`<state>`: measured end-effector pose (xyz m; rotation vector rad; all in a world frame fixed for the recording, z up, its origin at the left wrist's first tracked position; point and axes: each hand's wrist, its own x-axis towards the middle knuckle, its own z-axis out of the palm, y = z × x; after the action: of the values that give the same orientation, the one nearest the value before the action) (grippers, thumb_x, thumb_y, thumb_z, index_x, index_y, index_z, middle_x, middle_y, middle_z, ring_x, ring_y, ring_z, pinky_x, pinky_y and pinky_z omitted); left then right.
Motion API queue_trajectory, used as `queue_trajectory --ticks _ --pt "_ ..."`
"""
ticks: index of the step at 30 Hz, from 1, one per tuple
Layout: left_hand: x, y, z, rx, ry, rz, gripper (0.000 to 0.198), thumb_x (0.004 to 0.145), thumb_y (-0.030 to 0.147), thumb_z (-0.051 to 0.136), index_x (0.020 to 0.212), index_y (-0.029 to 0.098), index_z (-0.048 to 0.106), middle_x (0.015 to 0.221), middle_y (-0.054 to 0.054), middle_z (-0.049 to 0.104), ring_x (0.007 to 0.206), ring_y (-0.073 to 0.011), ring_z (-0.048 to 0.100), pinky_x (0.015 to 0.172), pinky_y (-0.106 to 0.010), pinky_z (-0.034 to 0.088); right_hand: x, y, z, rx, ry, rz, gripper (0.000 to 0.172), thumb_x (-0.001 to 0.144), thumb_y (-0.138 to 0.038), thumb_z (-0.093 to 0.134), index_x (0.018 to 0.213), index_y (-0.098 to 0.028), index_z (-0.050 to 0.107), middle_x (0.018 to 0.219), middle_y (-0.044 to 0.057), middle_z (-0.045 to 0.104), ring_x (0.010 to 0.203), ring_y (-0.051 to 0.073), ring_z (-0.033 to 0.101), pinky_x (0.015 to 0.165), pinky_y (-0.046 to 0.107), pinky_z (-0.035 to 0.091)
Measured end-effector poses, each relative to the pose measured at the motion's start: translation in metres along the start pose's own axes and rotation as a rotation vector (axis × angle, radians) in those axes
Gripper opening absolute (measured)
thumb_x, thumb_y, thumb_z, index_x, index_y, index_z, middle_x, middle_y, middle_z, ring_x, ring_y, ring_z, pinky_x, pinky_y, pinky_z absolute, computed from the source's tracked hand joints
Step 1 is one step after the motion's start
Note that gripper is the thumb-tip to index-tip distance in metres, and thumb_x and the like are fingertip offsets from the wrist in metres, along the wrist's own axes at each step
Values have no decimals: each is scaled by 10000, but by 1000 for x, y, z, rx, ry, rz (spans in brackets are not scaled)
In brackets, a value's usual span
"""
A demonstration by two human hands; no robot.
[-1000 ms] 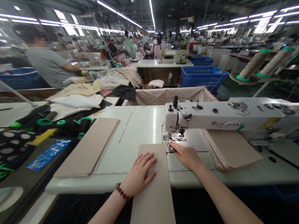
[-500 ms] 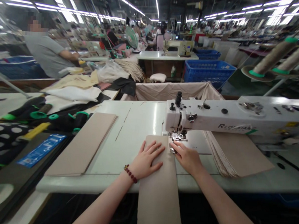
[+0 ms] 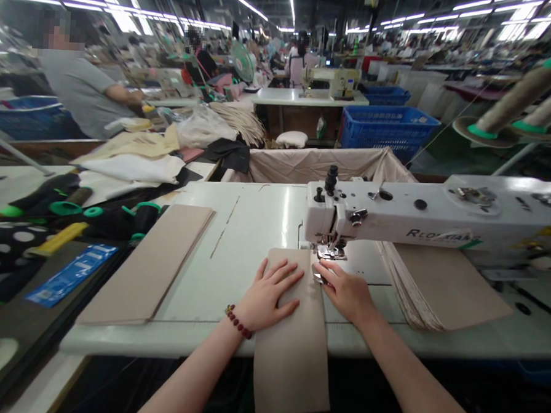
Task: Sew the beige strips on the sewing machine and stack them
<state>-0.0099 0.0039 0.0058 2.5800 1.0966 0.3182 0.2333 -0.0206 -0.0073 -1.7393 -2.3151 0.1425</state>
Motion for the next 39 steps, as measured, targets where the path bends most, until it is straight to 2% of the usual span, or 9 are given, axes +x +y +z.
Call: queue_trajectory --ticks 9,25,28,31,33,35,39 --pt "1 -3 -1 -45 -6 15 648 878 464 536 1464 358 280 1517 -14 324 1410 -297 230 1142 -552 -44 1 0 1 4 0 7 519 894 -211 496 1381 -376 420 1408 -17 480 1083 190 599 810 309 530" --pt "3 -3 -1 -47 -20 -21 623 903 470 497 1470 367 258 1534 10 282 1424 -289 189 1139 -551 -78 1 3 4 106 24 7 545 875 -152 479 1367 -379 433 1402 -31 481 1130 191 571 837 314 516" --pt "3 -4 -1 -53 -19 -22 619 902 478 495 1466 366 269 1529 7 295 1423 -293 189 1138 -555 -75 2 9 5 260 87 26 452 884 -157 465 1297 -335 512 1310 -3 558 1068 181 594 861 308 501" --pt "3 -4 0 -55 -16 -27 604 905 474 490 1462 361 284 1531 4 291 1424 -297 187 1138 -559 -74 4 15 6 439 200 98 269 928 -237 438 1140 -247 602 1074 39 647 924 169 620 817 286 499" --pt "3 -4 0 -52 -14 -30 600 907 472 487 1462 357 289 1532 3 288 1425 -297 183 1140 -558 -67 4 17 6 483 241 129 236 940 -273 431 1071 -226 621 968 39 642 860 163 612 778 273 491" --pt "3 -4 0 -47 -14 -29 595 909 471 486 1460 354 294 1531 3 290 1425 -296 180 1143 -556 -56 1 17 5 457 216 107 244 936 -266 442 1098 -244 622 950 28 621 837 152 600 765 261 474" --pt "2 -4 0 -19 -7 -23 568 920 469 466 1454 351 311 1532 7 289 1428 -287 174 1151 -553 -25 -4 14 4 274 62 14 366 895 -225 504 1229 -353 581 959 -3 582 760 126 584 704 241 438"
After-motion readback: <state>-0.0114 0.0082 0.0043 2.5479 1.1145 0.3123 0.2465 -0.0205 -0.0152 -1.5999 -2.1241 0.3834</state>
